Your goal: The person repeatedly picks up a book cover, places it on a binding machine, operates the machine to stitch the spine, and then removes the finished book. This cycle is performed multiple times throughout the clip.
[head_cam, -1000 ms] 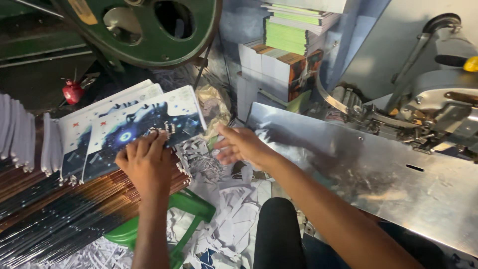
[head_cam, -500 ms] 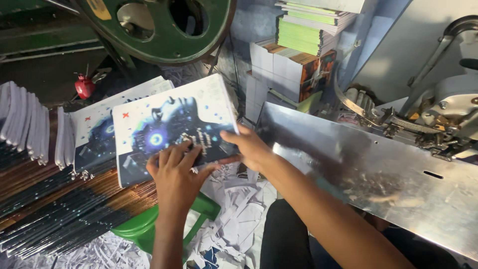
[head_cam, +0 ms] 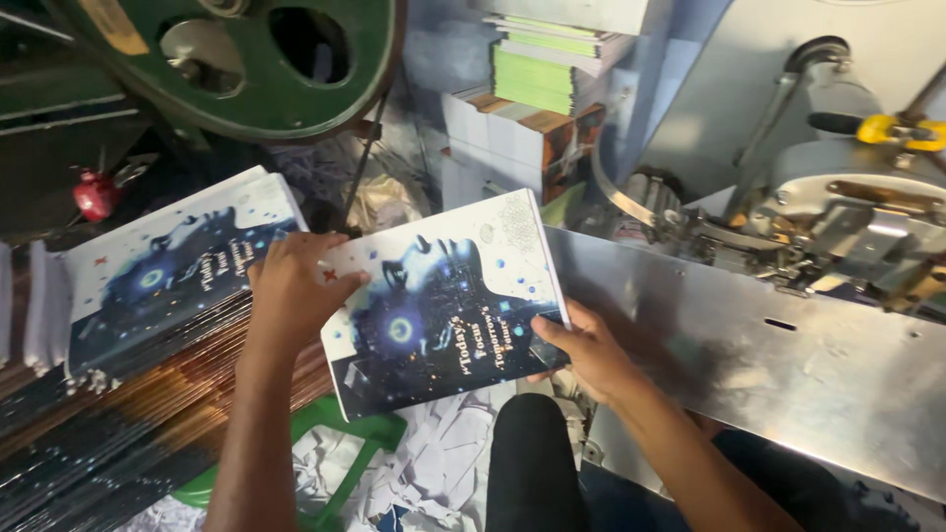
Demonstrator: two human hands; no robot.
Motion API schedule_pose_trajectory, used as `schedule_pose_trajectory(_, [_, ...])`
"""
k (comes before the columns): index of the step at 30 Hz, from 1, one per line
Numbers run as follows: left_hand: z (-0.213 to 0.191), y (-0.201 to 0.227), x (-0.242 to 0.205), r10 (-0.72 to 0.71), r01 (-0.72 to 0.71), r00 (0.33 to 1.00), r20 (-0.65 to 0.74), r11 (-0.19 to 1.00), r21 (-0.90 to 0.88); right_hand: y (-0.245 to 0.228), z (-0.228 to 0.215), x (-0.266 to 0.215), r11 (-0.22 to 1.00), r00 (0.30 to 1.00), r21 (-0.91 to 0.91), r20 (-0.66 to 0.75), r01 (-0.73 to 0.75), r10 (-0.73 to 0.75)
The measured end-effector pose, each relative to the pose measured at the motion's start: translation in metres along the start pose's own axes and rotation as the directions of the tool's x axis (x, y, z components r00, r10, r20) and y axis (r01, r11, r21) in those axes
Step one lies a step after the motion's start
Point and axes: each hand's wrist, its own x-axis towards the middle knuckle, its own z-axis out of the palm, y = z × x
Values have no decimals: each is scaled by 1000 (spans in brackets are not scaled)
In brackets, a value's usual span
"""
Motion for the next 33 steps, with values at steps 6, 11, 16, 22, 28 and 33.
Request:
schedule_pose_trajectory(6, [11,25,7,152,-154,988,-22,980,-128,-9,-24,-28,1000,993,-12,-116,-13,11])
schedule_pose_trajectory(11, [17,46,12,240,-243,970,-40,959,-142,-11,-36,-41,1000,989,8,-149,16,-14])
schedule_pose_trajectory(16, [24,61,19,185,-178,982,46,976,-124,-10,-49,-48,999,988,-19,-144,50,-53])
schedule_pose_trajectory(22, [41,39,28,-73,200,945,318,901,-385,-9,-62,-53,999,983,-28,-179,27,-32])
schedule_pose_trajectory(28, [67,1,-5,-131,569,780,613,558,-604,-7,-75,-57,998,978,55,-208,38,-25])
schedule_pose_trajectory(33, [81,24,-62,-219,732,672,707,339,-591,-9,-79,-52,993,969,116,-248,19,10])
